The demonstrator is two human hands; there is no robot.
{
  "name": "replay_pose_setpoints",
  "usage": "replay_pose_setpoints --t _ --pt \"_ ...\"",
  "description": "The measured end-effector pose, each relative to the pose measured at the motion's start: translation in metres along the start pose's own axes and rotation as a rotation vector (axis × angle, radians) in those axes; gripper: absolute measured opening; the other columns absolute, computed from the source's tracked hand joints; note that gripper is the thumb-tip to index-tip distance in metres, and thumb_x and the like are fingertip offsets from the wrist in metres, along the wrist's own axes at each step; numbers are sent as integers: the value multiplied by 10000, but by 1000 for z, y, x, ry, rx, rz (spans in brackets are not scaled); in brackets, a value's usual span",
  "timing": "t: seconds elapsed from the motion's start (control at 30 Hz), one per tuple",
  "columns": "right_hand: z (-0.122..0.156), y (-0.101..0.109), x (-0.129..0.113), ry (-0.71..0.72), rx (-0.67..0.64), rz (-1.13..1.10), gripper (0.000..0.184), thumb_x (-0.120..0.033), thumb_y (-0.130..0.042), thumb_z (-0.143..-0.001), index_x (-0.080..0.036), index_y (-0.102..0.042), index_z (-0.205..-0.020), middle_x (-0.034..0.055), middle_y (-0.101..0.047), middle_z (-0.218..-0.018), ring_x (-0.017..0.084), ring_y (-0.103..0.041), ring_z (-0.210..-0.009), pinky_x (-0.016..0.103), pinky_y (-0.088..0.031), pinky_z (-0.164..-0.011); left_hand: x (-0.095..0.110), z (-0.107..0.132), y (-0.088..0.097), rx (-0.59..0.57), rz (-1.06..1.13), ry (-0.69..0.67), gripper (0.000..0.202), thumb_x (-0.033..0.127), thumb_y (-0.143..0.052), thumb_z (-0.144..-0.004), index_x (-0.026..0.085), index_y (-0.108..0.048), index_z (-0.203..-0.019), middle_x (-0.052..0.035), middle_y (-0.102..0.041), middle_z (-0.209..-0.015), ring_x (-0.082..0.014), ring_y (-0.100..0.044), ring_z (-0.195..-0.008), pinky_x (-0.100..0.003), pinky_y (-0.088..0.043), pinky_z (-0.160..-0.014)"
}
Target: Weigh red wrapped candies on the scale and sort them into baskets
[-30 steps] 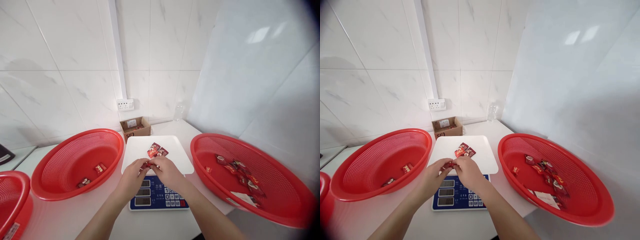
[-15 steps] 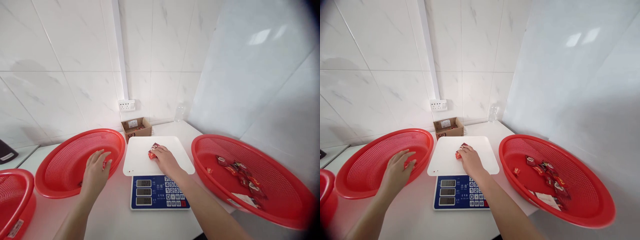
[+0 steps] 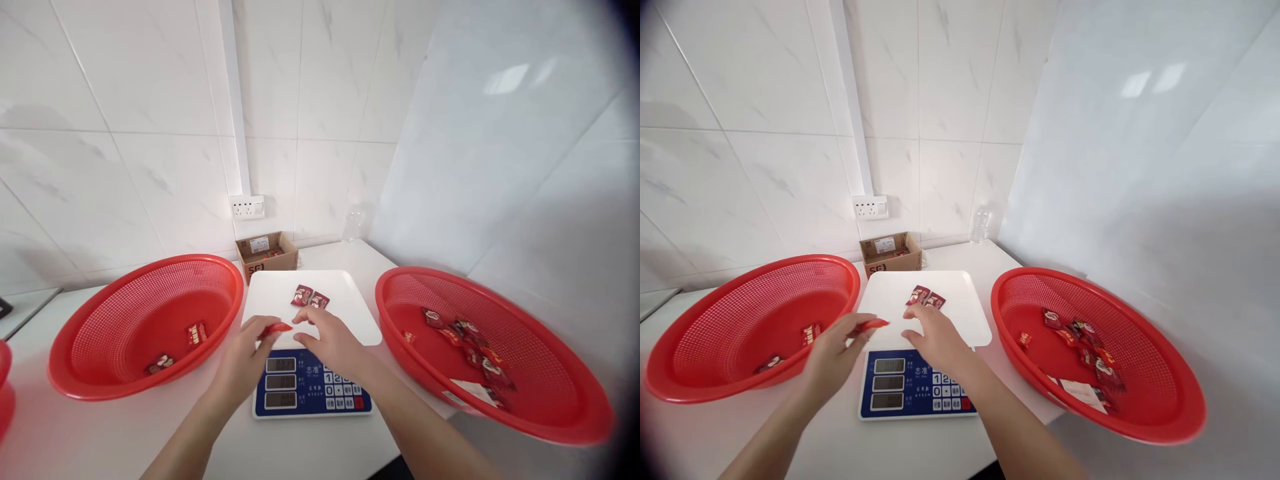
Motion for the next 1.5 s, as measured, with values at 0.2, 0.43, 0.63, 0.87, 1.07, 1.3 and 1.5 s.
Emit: replay_pose_setpoints --t 0.2,0.43,0.63,0.87,1.07,1.3,1.5 --pt "-25 7 36 -73 -5 367 413 -218 -529 -854 -191 -516 -1266 100 -535 -1311 244 -439 -1239 398 -372 -1004 -55 6 77 264 -233 266 257 348 -460 -844 212 -610 -1001 -105 -642 -1060 -297 -595 -952 -448 -503 -777" --pt "-46 -5 42 -79 -57 500 371 -285 -551 -853 -249 -564 -1222 105 -583 -1250 301 -492 -1129 446 -426 -885 -56 4 74 255 -294 252 328 389 -446 -841 222 -615 -1067 -122 -553 -1272 -353 -434 -1234 -526 -450 -920" --pt "-46 -8 39 -70 -50 551 238 -254 -470 -905 -220 -635 -1073 108 -664 -1069 283 -540 -1000 391 -433 -811 -22 -20 20 61 -153 72 310 358 -456 -848 211 -615 -1070 -101 -576 -1265 -284 -455 -1240 -479 -385 -1023" --pt "-36 1 40 -87 11 430 317 -264 -296 -970 -218 -560 -1138 77 -659 -1104 219 -594 -980 327 -426 -785 -1 -38 -31 -121 45 29 374 332 -496 -849 221 -545 -1203 -83 -577 -1283 -253 -499 -1204 -426 -422 -988" --pt "-18 7 21 -79 38 176 301 -311 -266 -977 -217 -545 -1038 21 -676 -881 151 -616 -759 260 -431 -660 12 -40 -44 -191 264 68 321 363 -447 -889 224 -558 -1156 -46 -677 -1098 -211 -628 -971 -346 -498 -835" --pt "0 20 -5 -56 100 -255 239 -331 -392 -932 -213 -593 -988 11 -660 -924 149 -604 -840 276 -463 -744 29 -28 -31 -188 516 124 377 406 -496 -871 245 -545 -1208 -26 -676 -1099 -188 -645 -949 -298 -532 -801" --pt "14 24 -20 -80 132 -391 265 -328 -446 -903 -220 -585 -1101 16 -669 -997 145 -624 -849 274 -494 -737 34 -15 -23 -177 763 220 409 423 -557 -837 266 -550 -1214 -27 -659 -1061 -175 -636 -853 -319 -578 -696"
Point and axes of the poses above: each hand's wrist, its own z-axis away from the middle knuckle, its own y-axis out of the back of the hand, x = y × z, the point moved 6 cm from there along -z, towards the middle knuckle
